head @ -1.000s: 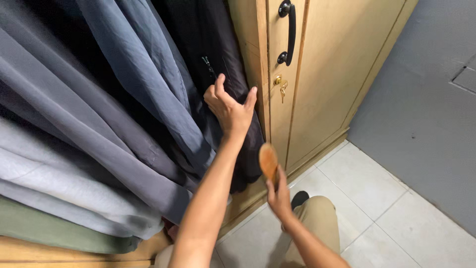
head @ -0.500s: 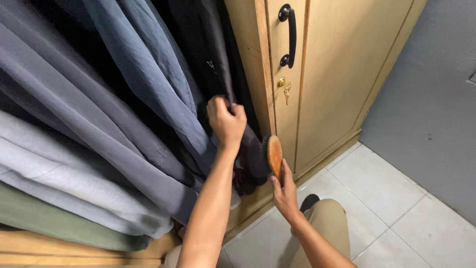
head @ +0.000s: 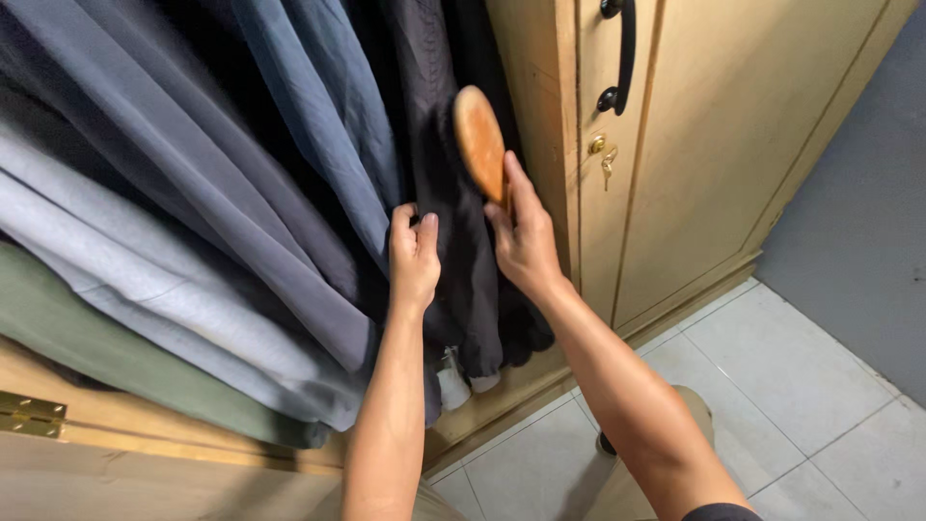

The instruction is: The person kneels in front of an open wardrobe and uses a wooden brush to clean the lower sections of hanging garments. They then switch to a patterned cloth to wipe the wardrobe door and interior surfaces.

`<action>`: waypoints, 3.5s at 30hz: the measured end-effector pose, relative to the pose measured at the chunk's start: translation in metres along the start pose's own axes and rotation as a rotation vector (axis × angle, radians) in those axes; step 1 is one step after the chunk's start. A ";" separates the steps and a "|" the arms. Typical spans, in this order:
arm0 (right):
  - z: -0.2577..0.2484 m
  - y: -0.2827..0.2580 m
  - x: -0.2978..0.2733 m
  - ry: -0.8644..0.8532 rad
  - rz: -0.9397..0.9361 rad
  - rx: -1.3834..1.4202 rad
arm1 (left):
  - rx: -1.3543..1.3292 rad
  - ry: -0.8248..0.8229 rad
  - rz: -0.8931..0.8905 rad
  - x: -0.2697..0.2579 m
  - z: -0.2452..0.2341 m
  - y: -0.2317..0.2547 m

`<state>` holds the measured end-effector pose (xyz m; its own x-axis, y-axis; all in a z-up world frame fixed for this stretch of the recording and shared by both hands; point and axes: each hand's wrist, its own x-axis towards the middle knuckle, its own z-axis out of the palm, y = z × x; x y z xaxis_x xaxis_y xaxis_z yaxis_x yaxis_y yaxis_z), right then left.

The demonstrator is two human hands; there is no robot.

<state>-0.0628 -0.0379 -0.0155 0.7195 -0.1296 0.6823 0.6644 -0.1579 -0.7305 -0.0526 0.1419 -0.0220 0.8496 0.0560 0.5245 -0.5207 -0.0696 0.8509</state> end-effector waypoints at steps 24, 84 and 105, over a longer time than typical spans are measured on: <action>-0.001 0.075 -0.131 0.033 0.218 0.244 | 0.334 -0.173 -0.219 -0.041 -0.026 -0.041; 0.017 0.131 -0.304 -0.341 0.387 -0.189 | 0.818 -0.140 -0.217 -0.044 -0.017 -0.089; 0.015 0.153 -0.299 -0.267 0.713 -0.171 | 0.490 0.068 -0.190 -0.059 -0.037 -0.063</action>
<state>-0.1734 -0.0088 -0.3314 0.9998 -0.0201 0.0043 -0.0014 -0.2764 -0.9610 -0.0729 0.1799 -0.1052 0.9094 0.1761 0.3768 -0.2436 -0.5087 0.8258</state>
